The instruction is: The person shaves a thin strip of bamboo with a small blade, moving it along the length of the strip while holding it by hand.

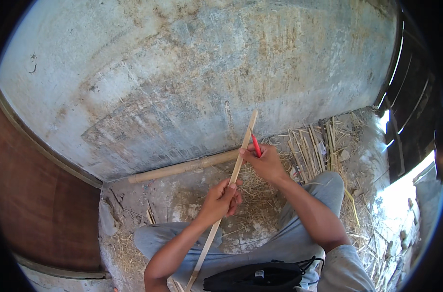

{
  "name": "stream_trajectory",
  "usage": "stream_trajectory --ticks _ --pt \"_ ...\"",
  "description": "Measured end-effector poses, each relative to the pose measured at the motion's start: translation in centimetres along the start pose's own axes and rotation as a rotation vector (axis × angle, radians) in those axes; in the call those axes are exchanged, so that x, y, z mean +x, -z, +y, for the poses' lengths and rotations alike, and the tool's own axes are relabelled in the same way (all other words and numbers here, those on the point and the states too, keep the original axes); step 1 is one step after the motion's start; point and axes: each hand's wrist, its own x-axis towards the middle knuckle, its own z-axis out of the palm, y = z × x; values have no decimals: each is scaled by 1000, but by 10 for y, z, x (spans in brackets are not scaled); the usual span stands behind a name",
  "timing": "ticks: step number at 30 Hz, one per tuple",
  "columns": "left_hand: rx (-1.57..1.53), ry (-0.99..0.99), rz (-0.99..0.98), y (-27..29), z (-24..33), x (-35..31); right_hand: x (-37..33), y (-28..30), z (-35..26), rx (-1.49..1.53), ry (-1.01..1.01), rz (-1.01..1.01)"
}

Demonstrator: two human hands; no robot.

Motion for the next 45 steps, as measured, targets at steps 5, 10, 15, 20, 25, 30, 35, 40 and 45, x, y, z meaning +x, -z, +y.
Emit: stream_trajectory --ticks 5,10,15,20,25,30,35,40,45 --pt "-117 51 60 7 -6 -10 2 4 -5 -342 -13 81" --pt "-147 111 91 11 -4 -21 -10 13 -14 -505 195 131" --pt "-231 149 84 16 -6 -28 -11 12 -29 -603 284 144" --pt "-325 153 67 15 -2 -30 -4 14 -12 -729 513 215" --pt "-401 217 109 20 3 -37 -10 7 -20 -801 545 129" --pt "-468 211 96 19 1 -39 -11 4 -20 -780 532 124" --pt "-440 180 94 18 -1 -36 -10 1 -16 -654 564 136" --pt "-413 179 110 16 1 -36 -16 -1 -21 -643 558 61" --pt "-310 145 141 11 0 -34 -18 -2 -20 -688 586 37"
